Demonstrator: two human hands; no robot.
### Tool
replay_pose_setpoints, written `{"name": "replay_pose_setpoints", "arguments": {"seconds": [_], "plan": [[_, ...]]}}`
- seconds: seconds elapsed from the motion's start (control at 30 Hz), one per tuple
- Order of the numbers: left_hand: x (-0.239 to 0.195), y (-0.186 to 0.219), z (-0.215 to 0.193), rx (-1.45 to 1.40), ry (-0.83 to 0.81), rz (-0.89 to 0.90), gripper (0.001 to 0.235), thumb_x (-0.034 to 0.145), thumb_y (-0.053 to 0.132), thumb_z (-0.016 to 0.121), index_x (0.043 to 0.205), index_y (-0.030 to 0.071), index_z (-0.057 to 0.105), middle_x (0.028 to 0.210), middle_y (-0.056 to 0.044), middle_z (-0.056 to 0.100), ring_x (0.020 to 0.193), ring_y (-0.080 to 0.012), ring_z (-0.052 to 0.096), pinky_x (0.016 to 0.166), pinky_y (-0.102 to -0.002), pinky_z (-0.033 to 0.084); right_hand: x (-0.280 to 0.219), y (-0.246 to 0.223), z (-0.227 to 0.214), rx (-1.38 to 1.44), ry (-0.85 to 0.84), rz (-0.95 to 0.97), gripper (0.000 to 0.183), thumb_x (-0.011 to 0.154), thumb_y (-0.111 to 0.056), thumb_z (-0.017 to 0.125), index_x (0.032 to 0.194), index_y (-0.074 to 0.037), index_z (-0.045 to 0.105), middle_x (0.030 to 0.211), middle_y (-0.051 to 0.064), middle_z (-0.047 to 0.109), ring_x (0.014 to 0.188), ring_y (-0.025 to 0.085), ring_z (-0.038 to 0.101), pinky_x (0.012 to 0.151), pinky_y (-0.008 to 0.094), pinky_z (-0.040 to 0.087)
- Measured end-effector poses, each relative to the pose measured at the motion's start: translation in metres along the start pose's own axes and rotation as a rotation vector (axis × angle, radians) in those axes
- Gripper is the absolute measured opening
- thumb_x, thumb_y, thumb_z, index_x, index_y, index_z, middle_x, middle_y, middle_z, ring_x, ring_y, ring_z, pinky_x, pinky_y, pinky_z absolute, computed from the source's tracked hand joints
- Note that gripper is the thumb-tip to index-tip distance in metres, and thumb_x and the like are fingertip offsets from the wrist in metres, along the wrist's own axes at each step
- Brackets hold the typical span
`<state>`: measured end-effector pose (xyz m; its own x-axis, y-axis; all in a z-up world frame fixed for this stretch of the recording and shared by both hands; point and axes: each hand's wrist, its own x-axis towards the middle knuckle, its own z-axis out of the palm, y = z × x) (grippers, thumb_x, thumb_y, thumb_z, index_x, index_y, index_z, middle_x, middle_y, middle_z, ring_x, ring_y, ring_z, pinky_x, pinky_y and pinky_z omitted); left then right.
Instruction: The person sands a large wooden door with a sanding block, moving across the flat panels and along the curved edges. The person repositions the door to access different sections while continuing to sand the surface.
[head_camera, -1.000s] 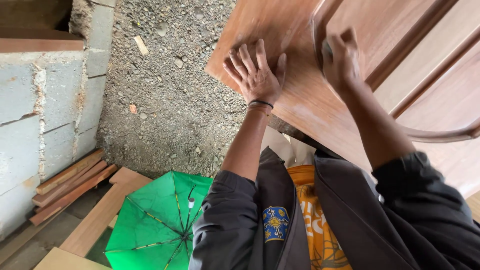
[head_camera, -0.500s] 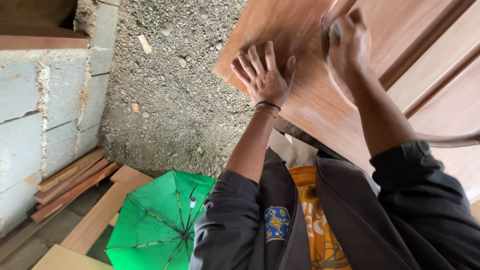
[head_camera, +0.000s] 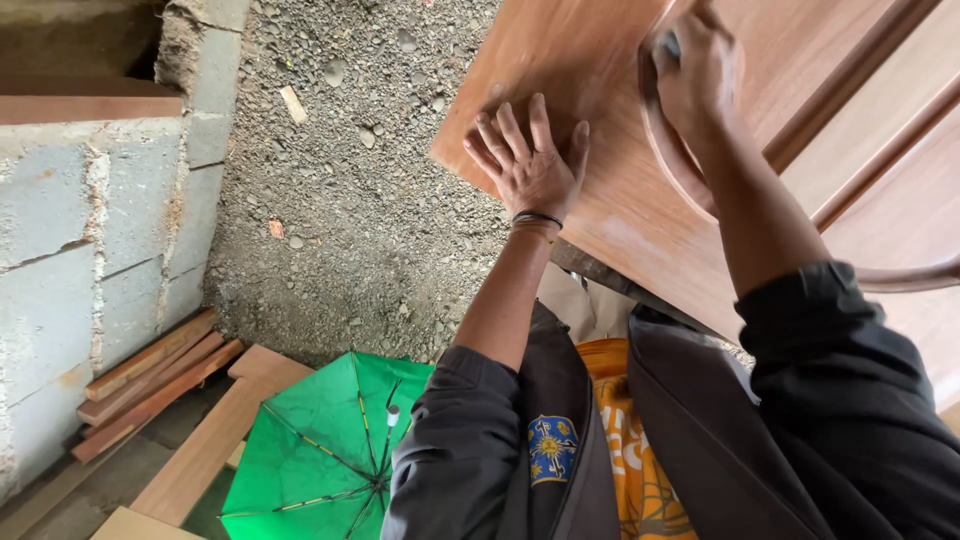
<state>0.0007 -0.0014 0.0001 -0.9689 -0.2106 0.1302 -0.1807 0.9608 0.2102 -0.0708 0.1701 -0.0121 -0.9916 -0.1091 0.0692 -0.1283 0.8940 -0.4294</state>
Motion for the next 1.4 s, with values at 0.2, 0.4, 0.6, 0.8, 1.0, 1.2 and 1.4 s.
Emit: {"name": "replay_pose_setpoints", "arguments": {"seconds": [0.2, 0.4, 0.6, 0.8, 1.0, 1.2, 1.4], "plan": [[0.002, 0.002, -0.011, 0.041, 0.032, 0.019, 0.057, 0.074, 0.058, 0.037, 0.113, 0.016, 0.041, 0.116, -0.018, 0.040, 0.117, -0.0421, 0.033, 0.099, -0.061, 0.024, -0.020, -0.014, -0.013, -0.027, -0.124, 0.056, 0.008, 0.083, -0.004, 0.053, 0.075, -0.004, 0.054, 0.079, 0.011, 0.049, 0.054, 0.030, 0.049, 0.042, 0.042, 0.038], [0.001, 0.003, -0.005, 0.068, -0.112, -0.035, 0.062, 0.074, 0.062, 0.029, 0.120, 0.020, 0.035, 0.123, -0.017, 0.041, 0.121, -0.0410, 0.028, 0.102, -0.059, 0.017, 0.015, 0.009, 0.007, 0.001, 0.065, -0.049, 0.010, 0.074, -0.004, 0.060, 0.076, -0.004, 0.051, 0.080, 0.013, 0.051, 0.058, 0.034, 0.051, 0.043, 0.045, 0.037], [0.003, 0.006, -0.010, -0.007, 0.051, -0.015, 0.055, 0.074, 0.055, 0.046, 0.114, 0.016, 0.043, 0.117, -0.016, 0.041, 0.118, -0.0411, 0.031, 0.101, -0.059, 0.020, -0.052, -0.010, -0.031, 0.102, -0.052, -0.207, 0.018, 0.085, 0.008, 0.044, 0.070, -0.001, 0.042, 0.071, 0.009, 0.043, 0.044, 0.012, 0.026, 0.031, 0.024, 0.021], [0.001, 0.004, -0.004, 0.077, -0.040, -0.008, 0.059, 0.075, 0.061, 0.039, 0.117, 0.020, 0.038, 0.121, -0.015, 0.036, 0.119, -0.0398, 0.029, 0.101, -0.058, 0.022, -0.083, -0.002, -0.038, -0.010, -0.050, -0.167, 0.010, 0.082, 0.003, 0.049, 0.076, -0.006, 0.048, 0.074, 0.004, 0.040, 0.045, 0.020, 0.035, 0.031, 0.034, 0.030], [0.001, 0.008, -0.009, 0.055, 0.054, 0.022, 0.055, 0.074, 0.056, 0.047, 0.113, 0.018, 0.043, 0.117, -0.015, 0.040, 0.117, -0.0392, 0.032, 0.100, -0.058, 0.024, -0.010, -0.005, -0.025, 0.009, -0.017, -0.145, 0.009, 0.087, -0.001, 0.045, 0.079, -0.001, 0.046, 0.078, 0.014, 0.049, 0.044, 0.026, 0.046, 0.031, 0.037, 0.038], [0.000, 0.005, -0.011, 0.017, 0.062, 0.068, 0.054, 0.076, 0.053, 0.040, 0.112, 0.013, 0.044, 0.116, -0.018, 0.041, 0.116, -0.0412, 0.032, 0.099, -0.060, 0.021, -0.035, 0.007, -0.066, 0.308, -0.117, 0.267, 0.016, 0.079, -0.010, 0.063, 0.075, -0.002, 0.050, 0.068, 0.008, 0.054, 0.062, 0.017, 0.047, 0.050, 0.032, 0.037], [-0.010, -0.004, -0.021, -0.579, -0.001, 0.427, 0.037, 0.082, 0.034, 0.051, 0.112, 0.013, 0.047, 0.104, -0.004, 0.048, 0.113, -0.0240, 0.037, 0.099, -0.045, 0.020, -0.091, -0.041, -0.049, 0.323, -0.171, 0.527, 0.017, 0.072, -0.024, 0.065, 0.087, -0.017, 0.061, 0.067, 0.008, 0.059, 0.064, 0.026, 0.059, 0.051, 0.034, 0.042]]}}
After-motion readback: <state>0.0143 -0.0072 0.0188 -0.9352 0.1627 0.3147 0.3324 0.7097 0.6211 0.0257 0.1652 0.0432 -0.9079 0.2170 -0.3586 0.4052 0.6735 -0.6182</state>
